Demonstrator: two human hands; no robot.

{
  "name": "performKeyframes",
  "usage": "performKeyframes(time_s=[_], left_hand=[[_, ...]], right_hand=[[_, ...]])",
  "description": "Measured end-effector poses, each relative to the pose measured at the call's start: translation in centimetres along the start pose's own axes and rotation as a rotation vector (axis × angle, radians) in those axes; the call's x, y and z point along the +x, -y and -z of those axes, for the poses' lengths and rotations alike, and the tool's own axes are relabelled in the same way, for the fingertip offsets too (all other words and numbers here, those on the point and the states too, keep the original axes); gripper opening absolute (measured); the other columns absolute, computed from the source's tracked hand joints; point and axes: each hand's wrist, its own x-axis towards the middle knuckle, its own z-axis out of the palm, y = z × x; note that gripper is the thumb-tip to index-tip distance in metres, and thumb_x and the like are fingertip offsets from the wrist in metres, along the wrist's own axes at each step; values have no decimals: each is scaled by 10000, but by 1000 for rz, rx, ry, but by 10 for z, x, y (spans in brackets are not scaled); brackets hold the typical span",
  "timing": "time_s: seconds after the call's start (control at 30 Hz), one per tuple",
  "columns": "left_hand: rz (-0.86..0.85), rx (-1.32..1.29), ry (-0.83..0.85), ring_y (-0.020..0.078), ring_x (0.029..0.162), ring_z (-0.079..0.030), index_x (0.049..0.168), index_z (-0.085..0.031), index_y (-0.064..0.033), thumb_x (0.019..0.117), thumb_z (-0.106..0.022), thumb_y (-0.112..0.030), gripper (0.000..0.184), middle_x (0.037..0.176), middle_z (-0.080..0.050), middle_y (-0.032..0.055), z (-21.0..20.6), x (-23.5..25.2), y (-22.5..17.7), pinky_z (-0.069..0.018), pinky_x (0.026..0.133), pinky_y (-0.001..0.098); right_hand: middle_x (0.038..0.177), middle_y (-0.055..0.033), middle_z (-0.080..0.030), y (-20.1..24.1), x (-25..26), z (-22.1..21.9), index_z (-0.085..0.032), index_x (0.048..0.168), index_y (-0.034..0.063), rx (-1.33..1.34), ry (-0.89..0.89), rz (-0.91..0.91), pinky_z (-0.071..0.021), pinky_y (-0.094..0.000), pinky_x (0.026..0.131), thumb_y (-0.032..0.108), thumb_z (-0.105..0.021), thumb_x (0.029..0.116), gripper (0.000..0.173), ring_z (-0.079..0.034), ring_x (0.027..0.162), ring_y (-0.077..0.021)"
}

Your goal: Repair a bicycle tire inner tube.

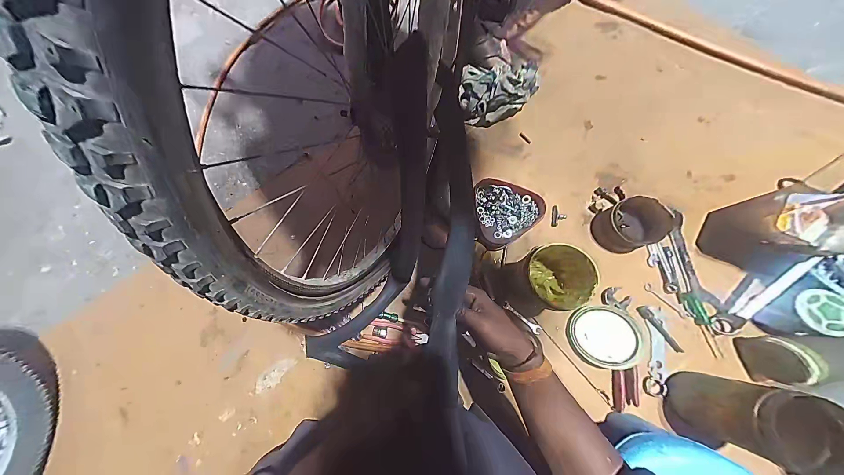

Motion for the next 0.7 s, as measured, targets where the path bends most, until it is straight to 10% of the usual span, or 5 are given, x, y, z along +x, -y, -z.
performKeyframes(time_s=[0.1, 0.23, 0.37, 0.53, 0.7], left_hand=[[-83, -67, 61, 2, 1136, -615, 1388, -513, 83, 1042, -513, -197, 445, 1264, -664, 34, 5, -11, -2, -504, 1022, 235], [-44, -232, 10, 78, 741, -661, 1098, -679, -65, 1063, -464, -281, 307, 882, -697, -4, 15, -2, 15, -581, 660, 279], [95, -285, -79, 15, 749, -636, 957, -664, -105, 1017, -404, -215, 289, 816, -670, -60, 21, -4, -3, -559, 706, 227], [27, -319, -120, 13, 841, -672, 1000, -728, -185, 1029, -506, -383, 299, 905, -728, -79, 33, -6, 41, -573, 779, 245], [-185, -87, -41, 149, 1202, -622, 1455, -480, -4, 1073, -417, -502, 630, 1350, -634, 90, 37, 18, 42, -521, 1045, 354]], right_hand=[[1041, -4, -694, -11, -2, -12, -574, 1433, 89, 272, 98, 19, -552, -213, 781, 291, -665, 982, 502, -624, 821, -23], [1060, -48, -694, -15, 9, -12, -503, 1500, 120, 539, 169, 146, -559, -230, 773, 245, -717, 956, 598, -628, 799, -46], [927, -12, -683, -15, 16, -8, -589, 1416, 156, 728, 222, 204, -497, -201, 656, 296, -698, 960, 489, -585, 703, -40], [945, -70, -708, 4, 26, -10, -671, 1153, 102, 490, -141, 176, -590, -299, 732, 240, -721, 940, 259, -676, 794, -110], [930, -122, -726, 26, 31, -18, -707, 1111, 31, 52, -491, 224, -619, -403, 719, 96, -711, 931, 192, -702, 794, -197]])
